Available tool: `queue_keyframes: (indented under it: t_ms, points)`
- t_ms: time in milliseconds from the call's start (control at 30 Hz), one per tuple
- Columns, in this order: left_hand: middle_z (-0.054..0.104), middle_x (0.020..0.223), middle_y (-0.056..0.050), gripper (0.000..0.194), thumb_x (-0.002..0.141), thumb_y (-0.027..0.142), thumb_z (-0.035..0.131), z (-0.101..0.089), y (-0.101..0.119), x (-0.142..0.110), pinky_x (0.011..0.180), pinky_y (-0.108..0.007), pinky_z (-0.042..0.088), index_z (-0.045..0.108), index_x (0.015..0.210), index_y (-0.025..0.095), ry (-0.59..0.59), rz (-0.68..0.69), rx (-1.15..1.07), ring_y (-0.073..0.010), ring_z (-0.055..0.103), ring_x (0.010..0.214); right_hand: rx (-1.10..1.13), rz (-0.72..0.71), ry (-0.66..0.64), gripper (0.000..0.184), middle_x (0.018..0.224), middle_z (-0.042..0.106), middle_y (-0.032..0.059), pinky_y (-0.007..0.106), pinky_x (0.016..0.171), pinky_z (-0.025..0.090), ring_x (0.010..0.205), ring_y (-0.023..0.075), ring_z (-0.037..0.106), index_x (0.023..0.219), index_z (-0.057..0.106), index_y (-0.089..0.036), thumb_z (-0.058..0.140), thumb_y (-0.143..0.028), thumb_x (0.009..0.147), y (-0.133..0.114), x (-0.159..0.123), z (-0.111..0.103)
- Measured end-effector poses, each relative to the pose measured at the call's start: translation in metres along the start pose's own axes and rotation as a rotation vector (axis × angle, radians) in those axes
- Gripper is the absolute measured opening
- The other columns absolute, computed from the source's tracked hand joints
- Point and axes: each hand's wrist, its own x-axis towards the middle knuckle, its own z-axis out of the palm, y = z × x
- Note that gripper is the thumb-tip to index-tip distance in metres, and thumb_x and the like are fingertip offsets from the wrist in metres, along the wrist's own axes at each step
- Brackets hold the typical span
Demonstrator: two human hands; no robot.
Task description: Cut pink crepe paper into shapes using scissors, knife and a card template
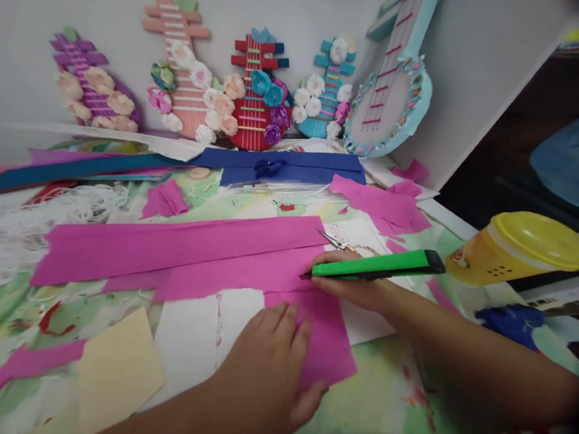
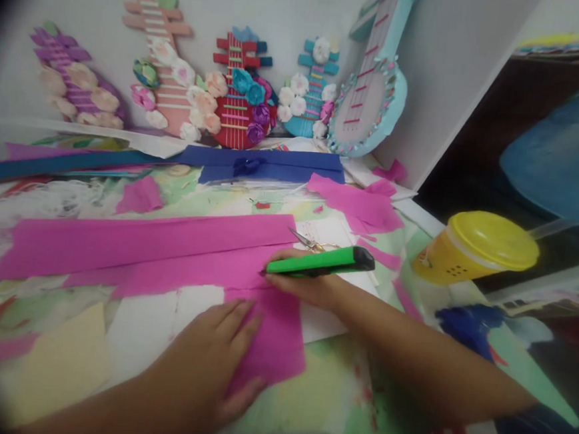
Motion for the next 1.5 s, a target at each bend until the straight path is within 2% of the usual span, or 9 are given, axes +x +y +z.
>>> queue_keyframes:
  t_ms: [100, 233, 300, 467, 633, 767, 1000, 1267, 1500]
  points:
    - [0.034, 0.13, -0.021, 0.066, 0.078, 0.054, 0.031, 0.009, 0.001, 0.009, 0.097, -0.047, 0.024, 0.041, 0.124, 0.007, 0.014, 0.056, -0.005, -0.0334, 0.028, 0.12, 0.1, 0.096, 0.07, 0.016, 0.08, 0.063, 0.0033, 0.026, 0.07, 0.046, 0.077, 0.0138, 0.058, 0.079, 0.06, -0.016, 0.055, -0.029, 0.072, 0.006, -0.008, 0.005]
    - [0.027, 0.133, -0.022, 0.068, 0.079, 0.056, 0.028, 0.023, -0.003, 0.012, 0.098, -0.048, 0.02, 0.034, 0.128, 0.009, -0.022, 0.109, -0.011, -0.0341, 0.023, 0.123, 0.129, 0.139, 0.133, 0.028, 0.077, 0.062, 0.002, 0.027, 0.069, 0.046, 0.072, 0.0131, 0.059, 0.096, 0.057, -0.018, 0.057, -0.025, 0.069, 0.013, -0.013, 0.004]
    - [0.026, 0.133, -0.023, 0.07, 0.079, 0.057, 0.027, 0.025, -0.004, 0.011, 0.097, -0.049, 0.019, 0.032, 0.129, 0.008, -0.033, 0.105, -0.015, -0.0355, 0.021, 0.123, 0.11, 0.119, 0.117, 0.034, 0.078, 0.062, 0.002, 0.027, 0.069, 0.046, 0.072, 0.0129, 0.059, 0.102, 0.054, -0.019, 0.058, -0.024, 0.069, 0.015, -0.014, 0.003]
    - [0.025, 0.133, -0.025, 0.07, 0.078, 0.058, 0.026, 0.022, -0.005, 0.011, 0.095, -0.051, 0.022, 0.033, 0.128, 0.009, -0.056, 0.108, -0.035, -0.0372, 0.02, 0.123, 0.086, 0.046, 0.1, 0.023, 0.088, 0.061, 0.0039, 0.025, 0.071, 0.047, 0.079, 0.0125, 0.059, 0.091, 0.058, -0.018, 0.058, -0.023, 0.068, 0.02, -0.012, 0.001]
    - [0.024, 0.133, -0.025, 0.071, 0.078, 0.059, 0.026, 0.023, -0.006, 0.012, 0.094, -0.051, 0.021, 0.032, 0.129, 0.01, -0.067, 0.111, -0.041, -0.0376, 0.02, 0.123, 0.062, 0.005, 0.04, 0.014, 0.079, 0.062, 0.0028, 0.022, 0.068, 0.047, 0.073, 0.0111, 0.059, 0.082, 0.058, -0.016, 0.056, -0.017, 0.068, 0.023, -0.008, 0.003]
    - [0.022, 0.136, -0.022, 0.071, 0.077, 0.059, 0.026, 0.023, -0.006, 0.012, 0.095, -0.051, 0.02, 0.03, 0.13, 0.011, -0.082, 0.094, -0.042, -0.0371, 0.017, 0.124, 0.027, -0.029, 0.037, 0.013, 0.078, 0.063, 0.0023, 0.02, 0.066, 0.047, 0.07, 0.0099, 0.059, 0.08, 0.058, -0.016, 0.056, -0.015, 0.066, 0.022, -0.005, 0.001]
    - [0.023, 0.135, -0.023, 0.072, 0.077, 0.059, 0.027, 0.021, -0.005, 0.011, 0.096, -0.052, 0.018, 0.03, 0.13, 0.01, -0.082, 0.099, -0.035, -0.0385, 0.018, 0.123, -0.022, -0.084, -0.179, 0.017, 0.079, 0.065, 0.004, 0.02, 0.063, 0.047, 0.069, 0.0106, 0.059, 0.084, 0.06, -0.014, 0.051, -0.015, 0.069, 0.024, 0.001, -0.005]
    - [0.021, 0.136, -0.021, 0.072, 0.077, 0.06, 0.027, 0.022, -0.006, 0.012, 0.097, -0.052, 0.017, 0.028, 0.131, 0.011, -0.093, 0.095, -0.032, -0.0373, 0.016, 0.124, 0.043, -0.042, -0.078, 0.017, 0.08, 0.064, 0.0057, 0.023, 0.067, 0.048, 0.073, 0.0128, 0.059, 0.081, 0.06, -0.013, 0.058, -0.018, 0.064, 0.022, -0.002, -0.011]
    - [0.02, 0.136, -0.021, 0.073, 0.077, 0.06, 0.027, 0.022, -0.005, 0.013, 0.096, -0.053, 0.017, 0.028, 0.131, 0.011, -0.108, 0.094, -0.05, -0.038, 0.015, 0.124, 0.059, -0.015, -0.112, 0.018, 0.081, 0.065, 0.0061, 0.024, 0.066, 0.049, 0.073, 0.0135, 0.06, 0.082, 0.06, -0.013, 0.058, -0.019, 0.065, 0.022, -0.002, -0.018]
